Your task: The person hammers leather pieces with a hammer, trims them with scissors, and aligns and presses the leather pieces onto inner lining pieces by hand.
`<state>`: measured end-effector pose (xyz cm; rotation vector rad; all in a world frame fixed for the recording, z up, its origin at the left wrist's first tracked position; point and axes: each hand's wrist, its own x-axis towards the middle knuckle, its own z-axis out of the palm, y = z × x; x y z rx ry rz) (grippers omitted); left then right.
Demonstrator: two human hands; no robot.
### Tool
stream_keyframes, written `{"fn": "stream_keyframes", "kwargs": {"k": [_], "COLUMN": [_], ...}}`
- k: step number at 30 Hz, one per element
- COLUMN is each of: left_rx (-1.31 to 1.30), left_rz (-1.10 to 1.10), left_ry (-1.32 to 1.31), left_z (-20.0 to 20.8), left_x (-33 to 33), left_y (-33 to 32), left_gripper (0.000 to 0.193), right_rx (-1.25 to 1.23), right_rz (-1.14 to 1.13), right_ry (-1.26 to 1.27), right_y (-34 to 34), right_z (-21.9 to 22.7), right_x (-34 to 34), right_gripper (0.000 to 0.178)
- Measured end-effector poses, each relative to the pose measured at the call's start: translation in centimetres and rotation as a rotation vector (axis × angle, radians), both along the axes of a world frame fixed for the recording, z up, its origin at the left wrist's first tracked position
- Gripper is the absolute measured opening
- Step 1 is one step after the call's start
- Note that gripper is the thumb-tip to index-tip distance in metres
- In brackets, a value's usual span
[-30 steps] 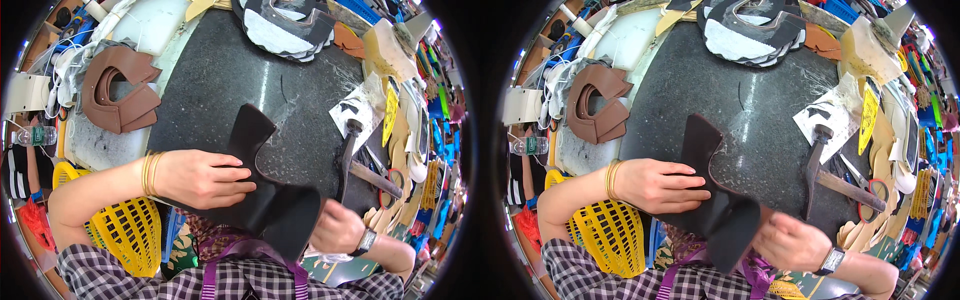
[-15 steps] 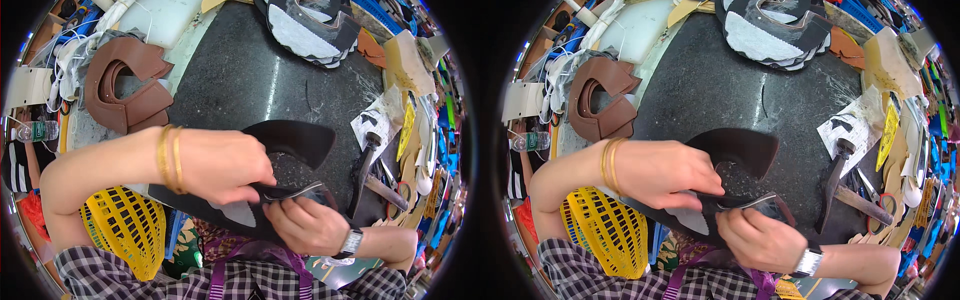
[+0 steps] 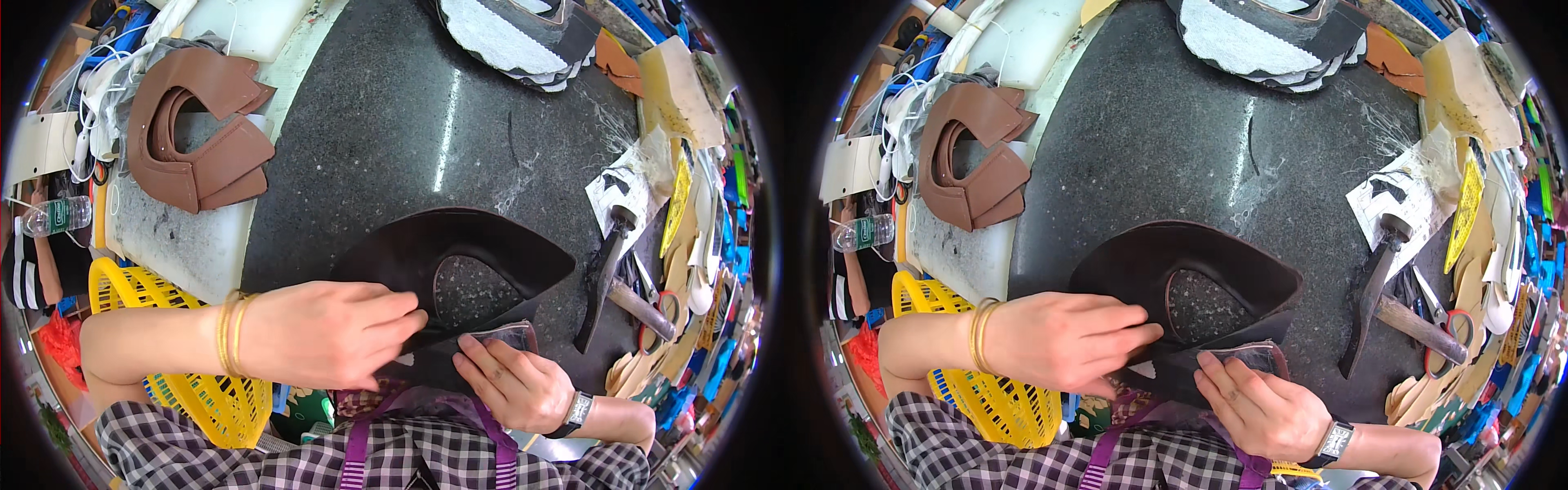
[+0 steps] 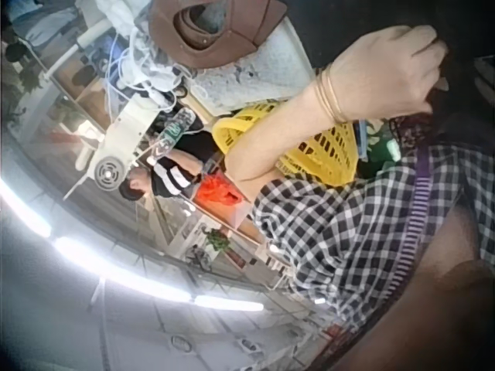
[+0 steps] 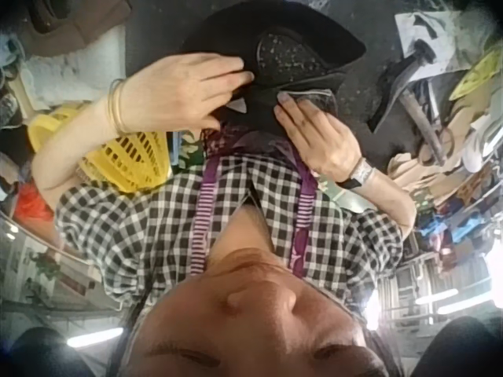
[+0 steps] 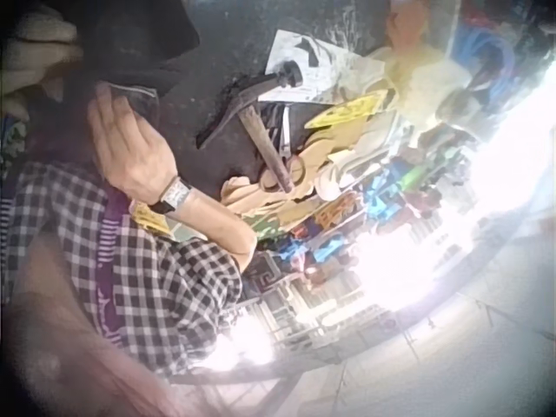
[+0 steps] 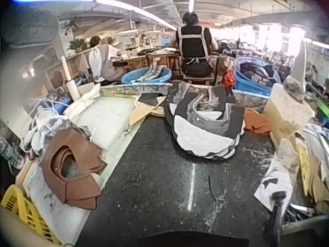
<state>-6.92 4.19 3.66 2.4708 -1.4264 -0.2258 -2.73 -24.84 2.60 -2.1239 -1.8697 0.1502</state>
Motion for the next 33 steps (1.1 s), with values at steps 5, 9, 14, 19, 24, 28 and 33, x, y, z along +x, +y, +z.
{"fn": "stream_keyframes", "kwargs": {"k": [5, 9, 14, 19, 24, 28, 33], "left_rx": [-0.079, 0.0, 0.015, -0.272, -0.194, -0.174, -0.216], "left_rz": [0.17, 0.179, 0.089, 0.401, 0.398, 0.402, 0.392], "left_ry": [0.055, -0.126, -0.072, 0.111, -0.076, -0.133, -0.049], "left_z": [-0.5, -0.3, 0.0, -1.8, -2.0, -2.5, -2.0], "left_x": [-1.0, -2.3, -2.2, -2.4, -3.1, -3.3, -2.7], "left_y": [-1.5, -2.4, -3.4, -5.3, -5.9, -6.2, -5.9], "left_gripper": [0.044, 0.04, 0.036, 0.04, 0.037, 0.037, 0.034], "right_rx": [0.009, 0.037, 0.025, 0.054, 0.227, 0.176, 0.083], "right_rz": [-0.054, -0.048, -0.063, -0.153, -0.285, -0.523, -0.166], "right_ry": [0.005, -0.008, -0.014, 0.067, 0.119, 0.281, 0.341], "right_y": [-0.3, -0.7, -1.0, -0.8, -1.4, 0.2, -1.0], "right_z": [0.0, -0.5, -0.5, -0.6, -0.8, 0.0, 0.0], "right_x": [-0.3, -0.6, -1.1, -1.5, 1.4, 3.6, 5.0], "right_gripper": [0.038, 0.041, 0.043, 0.041, 0.032, 0.03, 0.022]}}
